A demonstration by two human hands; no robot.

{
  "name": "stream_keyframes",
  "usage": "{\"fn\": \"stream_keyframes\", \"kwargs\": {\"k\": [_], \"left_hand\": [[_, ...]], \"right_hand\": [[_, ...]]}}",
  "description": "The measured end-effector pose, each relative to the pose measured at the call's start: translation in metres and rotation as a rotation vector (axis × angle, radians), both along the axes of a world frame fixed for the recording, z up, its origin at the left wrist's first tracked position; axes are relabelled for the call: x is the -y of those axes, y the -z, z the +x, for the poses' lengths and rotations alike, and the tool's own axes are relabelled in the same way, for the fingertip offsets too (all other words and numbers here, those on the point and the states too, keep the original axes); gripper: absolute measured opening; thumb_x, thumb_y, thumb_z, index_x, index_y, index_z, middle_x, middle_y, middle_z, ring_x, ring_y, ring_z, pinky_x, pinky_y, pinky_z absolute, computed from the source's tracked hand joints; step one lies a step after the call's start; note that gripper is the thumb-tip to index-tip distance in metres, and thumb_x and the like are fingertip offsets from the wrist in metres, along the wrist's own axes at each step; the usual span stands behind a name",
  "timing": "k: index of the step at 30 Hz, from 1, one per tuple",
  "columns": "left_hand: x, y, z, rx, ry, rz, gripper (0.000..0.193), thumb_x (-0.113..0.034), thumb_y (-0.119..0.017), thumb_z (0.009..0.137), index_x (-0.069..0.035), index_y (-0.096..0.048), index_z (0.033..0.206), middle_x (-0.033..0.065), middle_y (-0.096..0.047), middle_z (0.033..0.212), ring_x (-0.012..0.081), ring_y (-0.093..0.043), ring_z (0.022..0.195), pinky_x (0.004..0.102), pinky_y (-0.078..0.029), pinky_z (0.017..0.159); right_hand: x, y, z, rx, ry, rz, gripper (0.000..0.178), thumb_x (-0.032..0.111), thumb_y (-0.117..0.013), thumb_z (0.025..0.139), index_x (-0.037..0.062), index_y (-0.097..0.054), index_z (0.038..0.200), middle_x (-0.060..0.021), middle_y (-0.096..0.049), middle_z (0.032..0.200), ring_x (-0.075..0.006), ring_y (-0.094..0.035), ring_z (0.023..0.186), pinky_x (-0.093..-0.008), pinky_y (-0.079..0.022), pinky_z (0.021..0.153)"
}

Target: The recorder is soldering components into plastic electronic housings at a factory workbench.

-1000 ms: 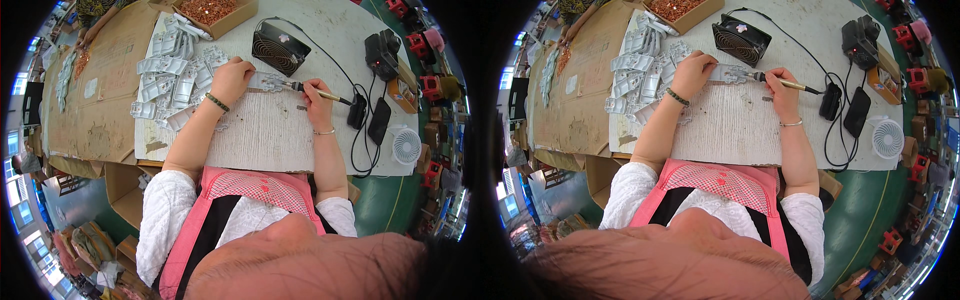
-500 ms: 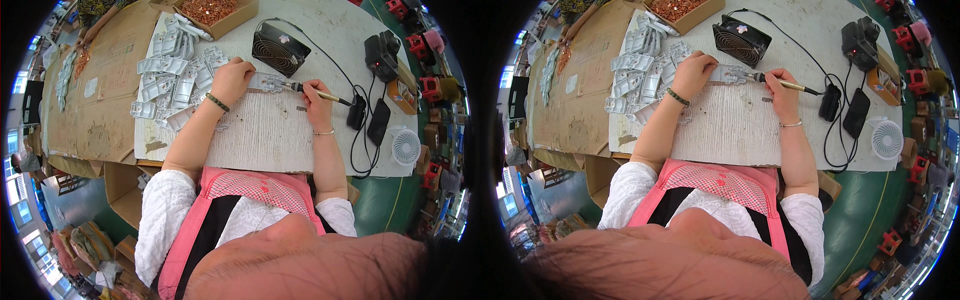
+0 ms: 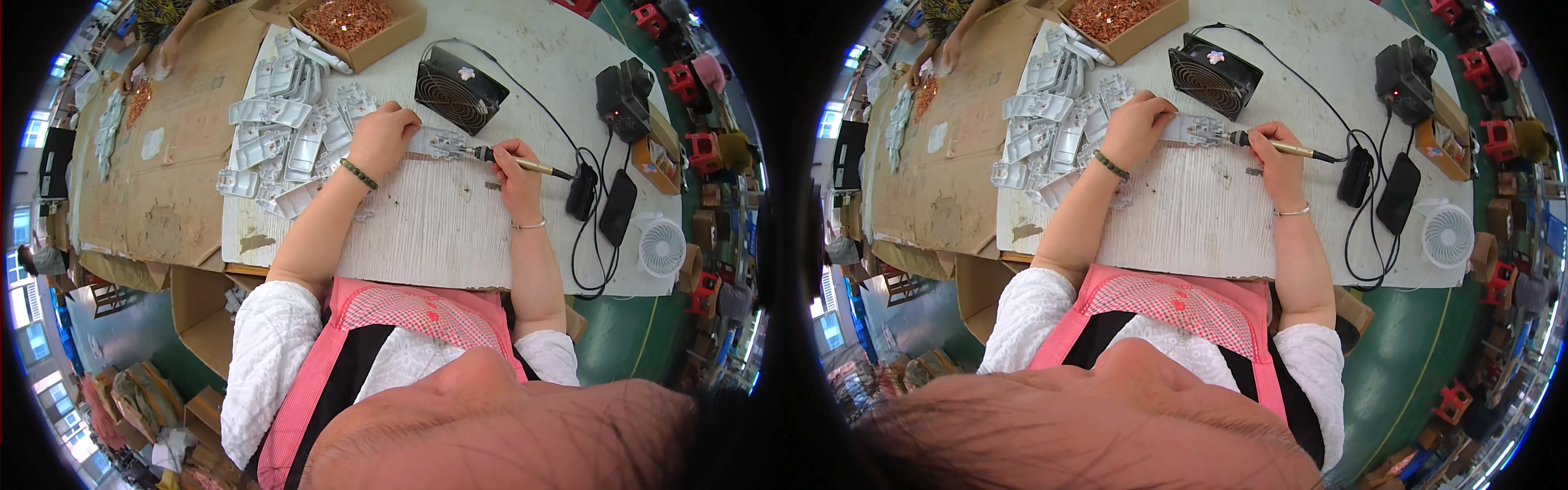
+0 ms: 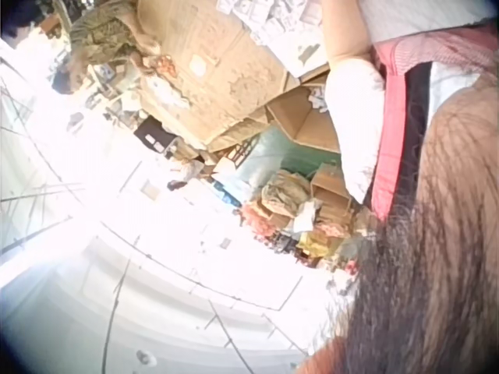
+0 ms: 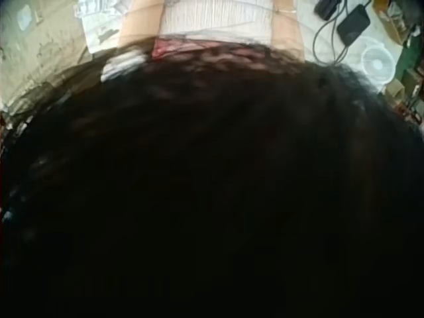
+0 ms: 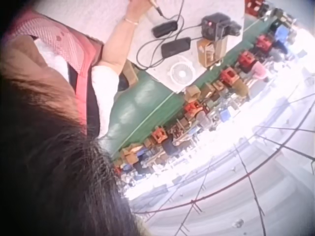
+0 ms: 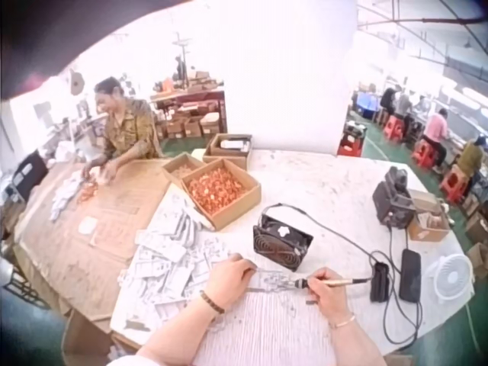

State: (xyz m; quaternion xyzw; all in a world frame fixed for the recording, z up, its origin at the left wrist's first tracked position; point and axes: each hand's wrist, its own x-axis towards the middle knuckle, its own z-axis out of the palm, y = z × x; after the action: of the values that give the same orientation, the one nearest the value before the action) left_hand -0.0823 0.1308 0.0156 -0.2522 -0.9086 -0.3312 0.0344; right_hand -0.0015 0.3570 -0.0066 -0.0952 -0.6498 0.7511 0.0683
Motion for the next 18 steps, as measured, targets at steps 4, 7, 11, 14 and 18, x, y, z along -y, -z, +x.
{"fn": "stream_keyframes", "kwargs": {"k": [4, 7, 11, 14, 18], "left_hand": [[0.0, 0.005, 0.0, -0.044, 0.0, 0.042, 0.011, -0.015, -0.055, 0.078, -0.01, -0.064, 0.08, 0.0098, -0.057, 0.08, 0.0301, -0.057, 0.073, 0.0386, -0.046, 0.065], [-0.001, 0.009, 0.001, -0.034, 0.063, 0.057, 0.012, -0.016, -0.054, 0.078, -0.01, -0.064, 0.08, 0.0099, -0.058, 0.082, 0.0303, -0.057, 0.074, 0.0385, -0.046, 0.066], [-0.006, 0.0, 0.013, 0.114, 0.299, -0.013, 0.012, -0.016, -0.055, 0.078, -0.009, -0.063, 0.084, 0.0097, -0.058, 0.085, 0.0288, -0.058, 0.077, 0.0366, -0.046, 0.068], [-0.005, -0.011, 0.017, 0.256, 0.539, 0.088, 0.013, -0.017, -0.057, 0.077, -0.007, -0.062, 0.084, 0.0112, -0.057, 0.086, 0.0289, -0.057, 0.076, 0.0354, -0.046, 0.069], [0.008, -0.02, 0.009, 0.121, 0.274, 0.048, 0.015, -0.02, -0.059, 0.077, -0.005, -0.062, 0.079, 0.0129, -0.057, 0.08, 0.0307, -0.057, 0.077, 0.0374, -0.046, 0.068]], "right_hand": [[0.001, 0.0, 0.0, -0.016, -0.002, -0.016, 0.011, 0.015, -0.06, 0.08, 0.0044, -0.057, 0.079, 0.0012, -0.053, 0.064, -0.0029, -0.043, 0.054, -0.0169, -0.033, 0.048], [-0.001, 0.0, -0.002, -0.046, 0.079, -0.239, 0.01, 0.013, -0.059, 0.081, 0.0038, -0.056, 0.078, 0.0004, -0.051, 0.063, -0.0044, -0.041, 0.052, -0.0177, -0.032, 0.047], [-0.008, 0.005, -0.004, -0.11, 0.174, -0.459, 0.008, 0.01, -0.054, 0.082, 0.0023, -0.053, 0.081, -0.002, -0.047, 0.064, -0.0077, -0.035, 0.051, -0.0196, -0.031, 0.049], [-0.012, 0.008, -0.004, -0.144, 0.157, -0.535, 0.008, 0.01, -0.056, 0.08, 0.002, -0.053, 0.079, -0.0015, -0.048, 0.066, -0.0081, -0.038, 0.051, -0.0195, -0.031, 0.048], [-0.012, 0.007, -0.004, -0.156, 0.128, -0.528, 0.007, 0.009, -0.056, 0.081, 0.0018, -0.054, 0.08, -0.0021, -0.048, 0.067, -0.0087, -0.038, 0.052, -0.02, -0.031, 0.048]]}}
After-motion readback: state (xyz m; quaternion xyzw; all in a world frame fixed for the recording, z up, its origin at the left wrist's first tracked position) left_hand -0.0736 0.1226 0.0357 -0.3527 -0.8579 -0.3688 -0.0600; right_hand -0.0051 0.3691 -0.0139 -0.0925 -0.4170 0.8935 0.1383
